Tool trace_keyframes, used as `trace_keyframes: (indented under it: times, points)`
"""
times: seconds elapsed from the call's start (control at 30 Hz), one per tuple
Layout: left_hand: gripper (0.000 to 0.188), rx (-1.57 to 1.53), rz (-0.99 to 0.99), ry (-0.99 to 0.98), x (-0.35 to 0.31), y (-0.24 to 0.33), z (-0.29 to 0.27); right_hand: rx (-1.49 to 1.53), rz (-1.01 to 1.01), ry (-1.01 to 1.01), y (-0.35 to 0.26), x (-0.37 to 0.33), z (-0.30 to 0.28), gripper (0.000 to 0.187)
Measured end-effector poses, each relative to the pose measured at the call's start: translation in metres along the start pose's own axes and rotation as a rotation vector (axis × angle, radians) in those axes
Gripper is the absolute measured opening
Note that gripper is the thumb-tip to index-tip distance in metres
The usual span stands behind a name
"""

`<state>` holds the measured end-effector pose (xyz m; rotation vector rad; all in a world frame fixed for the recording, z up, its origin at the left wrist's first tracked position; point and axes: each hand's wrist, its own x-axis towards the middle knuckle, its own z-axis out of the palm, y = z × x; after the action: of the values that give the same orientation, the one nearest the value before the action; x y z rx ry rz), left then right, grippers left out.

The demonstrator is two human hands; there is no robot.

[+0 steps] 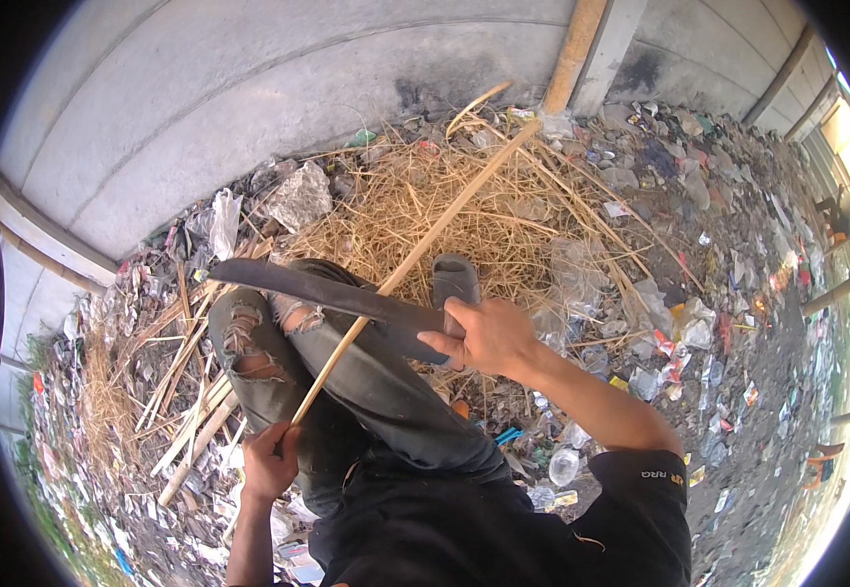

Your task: The person sits on the ground and uses a small knife to shave the surface of a long, thin bamboo stick. They hold the stick with their left hand and scrape along its length with the knife in their right hand, creating thin shavings that fall onto the ground.

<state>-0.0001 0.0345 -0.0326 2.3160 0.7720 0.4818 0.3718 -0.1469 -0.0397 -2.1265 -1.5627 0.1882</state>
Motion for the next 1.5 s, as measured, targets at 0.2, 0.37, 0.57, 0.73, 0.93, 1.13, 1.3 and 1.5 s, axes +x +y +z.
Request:
trace_keyframes:
  times: [0.2, 0.37, 0.57, 0.73, 0.93, 1.13, 1.3, 1.5]
  points:
    - [0.006, 0.070, -0.033, -0.032, -0.071, -0.058, -0.044, 0.077, 0.692, 0.491, 0.189, 0.044, -0.065, 0.079]
    - [0.011, -0.055, -0.221, -0.083, -0.073, -0.041, -0.036, 0.835, 0.856, 1.006, 0.241, 0.020, -0.070, 0.064]
    - [0.013, -0.157, -0.164, -0.129, -0.048, -0.036, -0.024, 0.864, 0.924, 0.909, 0.210, -0.037, -0.051, 0.054]
    - [0.017, -0.183, -0.169, -0.166, -0.039, -0.026, -0.024, 0.839, 1.131, 0.746, 0.210, -0.089, -0.016, 0.046]
    - [0.028, -0.379, -0.248, -0.264, -0.037, -0.019, -0.021, 0.816, 1.204, 0.682, 0.234, -0.128, 0.045, 0.038]
    - [0.031, -0.682, -0.385, -0.442, -0.026, -0.010, -0.016, -0.593, 0.844, 0.542, 0.253, -0.132, 0.091, 0.068]
    - [0.032, -0.760, -0.431, -0.549, -0.022, -0.003, -0.002, 1.022, 0.527, 0.428, 0.106, -0.036, 0.031, 0.054]
    - [0.035, -0.871, -0.564, -0.716, -0.009, 0.002, 0.002, 1.277, 0.089, 0.134, 0.014, 0.006, 0.004, 0.035]
